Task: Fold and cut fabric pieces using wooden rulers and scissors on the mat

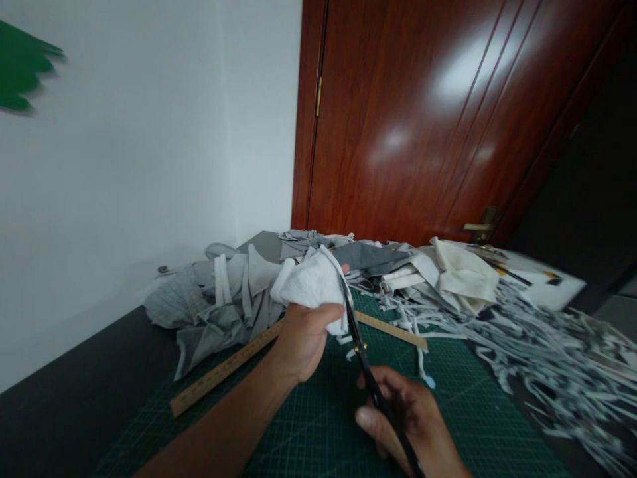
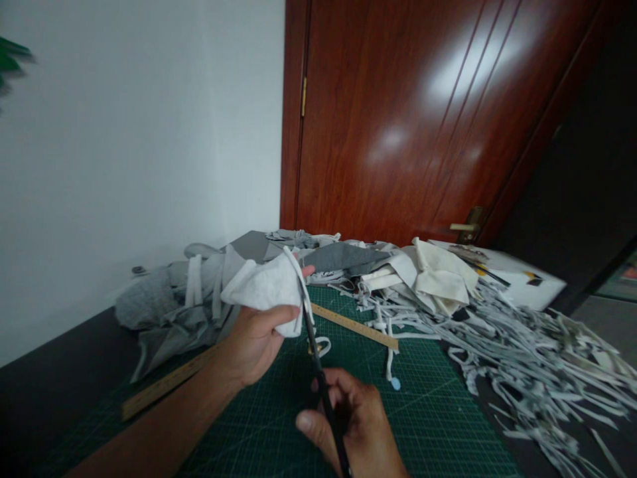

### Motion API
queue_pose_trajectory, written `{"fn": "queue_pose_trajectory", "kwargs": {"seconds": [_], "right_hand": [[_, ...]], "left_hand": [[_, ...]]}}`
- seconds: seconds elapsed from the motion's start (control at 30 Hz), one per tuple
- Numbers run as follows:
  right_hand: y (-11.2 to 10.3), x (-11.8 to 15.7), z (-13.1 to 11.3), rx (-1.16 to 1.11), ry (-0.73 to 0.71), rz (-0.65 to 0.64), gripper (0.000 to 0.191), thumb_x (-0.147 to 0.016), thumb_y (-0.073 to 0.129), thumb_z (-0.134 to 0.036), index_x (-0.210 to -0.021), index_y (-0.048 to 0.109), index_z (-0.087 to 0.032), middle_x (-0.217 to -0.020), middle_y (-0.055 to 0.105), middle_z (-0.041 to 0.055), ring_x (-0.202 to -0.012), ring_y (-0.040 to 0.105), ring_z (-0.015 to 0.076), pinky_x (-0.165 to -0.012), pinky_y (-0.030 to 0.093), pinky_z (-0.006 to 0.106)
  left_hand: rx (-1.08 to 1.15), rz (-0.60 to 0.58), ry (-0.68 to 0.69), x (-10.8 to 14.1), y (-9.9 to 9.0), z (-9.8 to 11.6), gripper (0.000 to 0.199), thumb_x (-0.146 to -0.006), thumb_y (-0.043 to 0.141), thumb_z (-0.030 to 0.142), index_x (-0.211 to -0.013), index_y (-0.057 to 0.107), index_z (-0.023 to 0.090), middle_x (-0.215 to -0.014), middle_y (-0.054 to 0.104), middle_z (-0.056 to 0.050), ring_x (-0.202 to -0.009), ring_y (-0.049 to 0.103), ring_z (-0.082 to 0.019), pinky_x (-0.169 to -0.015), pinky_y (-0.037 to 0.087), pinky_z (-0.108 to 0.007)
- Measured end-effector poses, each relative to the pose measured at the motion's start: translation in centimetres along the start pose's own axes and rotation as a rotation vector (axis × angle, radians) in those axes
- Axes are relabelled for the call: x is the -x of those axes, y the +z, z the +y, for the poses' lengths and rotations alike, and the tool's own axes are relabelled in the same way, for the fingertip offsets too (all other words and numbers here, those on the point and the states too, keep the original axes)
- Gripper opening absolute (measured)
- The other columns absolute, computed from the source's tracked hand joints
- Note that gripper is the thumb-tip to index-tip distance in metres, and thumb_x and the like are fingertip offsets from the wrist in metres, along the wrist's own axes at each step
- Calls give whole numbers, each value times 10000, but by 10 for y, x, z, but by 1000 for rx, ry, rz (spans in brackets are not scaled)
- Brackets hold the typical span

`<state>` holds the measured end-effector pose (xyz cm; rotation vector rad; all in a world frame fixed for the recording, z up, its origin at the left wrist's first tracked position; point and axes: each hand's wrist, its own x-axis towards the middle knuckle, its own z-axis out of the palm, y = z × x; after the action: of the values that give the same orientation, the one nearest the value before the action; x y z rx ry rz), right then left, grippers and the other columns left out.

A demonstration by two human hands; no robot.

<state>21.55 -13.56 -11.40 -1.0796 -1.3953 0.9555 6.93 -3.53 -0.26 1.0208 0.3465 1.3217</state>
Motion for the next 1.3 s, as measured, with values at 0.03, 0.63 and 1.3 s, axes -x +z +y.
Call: {"fn": "queue_pose_trajectory", "kwargs": {"seconds": [0.03,0.63,1.3], "right_hand": [[0,0,-1,0,5,1,440,-852,832,-604,-988,698,-208,-618,433,-87,-473,360,72,-437,255,197],[0,-2,-4,15,-2,57,419,-794,897,-524,-1001,717,-208,-613,458,-83,-516,364,95,-486,275,222],[0,-2,-8,56,5,73,425,-792,894,-537,-1010,725,-214,-622,472,-77,-539,386,110,-500,297,228]], "left_hand": [[1,0,-2,0,0,0,783,-599,812,134,-1363,683,249,-1271,763,-50,-1356,560,-313,-1076,420,-381],[-60,5,-29,3,0,0,532,-578,829,151,-1106,812,213,-1404,707,-48,-1426,497,-339,-1069,445,-368],[-62,35,25,3,5,-3,780,-639,875,214,-1396,690,246,-1290,771,-82,-1302,643,-351,-1137,452,-467]]}}
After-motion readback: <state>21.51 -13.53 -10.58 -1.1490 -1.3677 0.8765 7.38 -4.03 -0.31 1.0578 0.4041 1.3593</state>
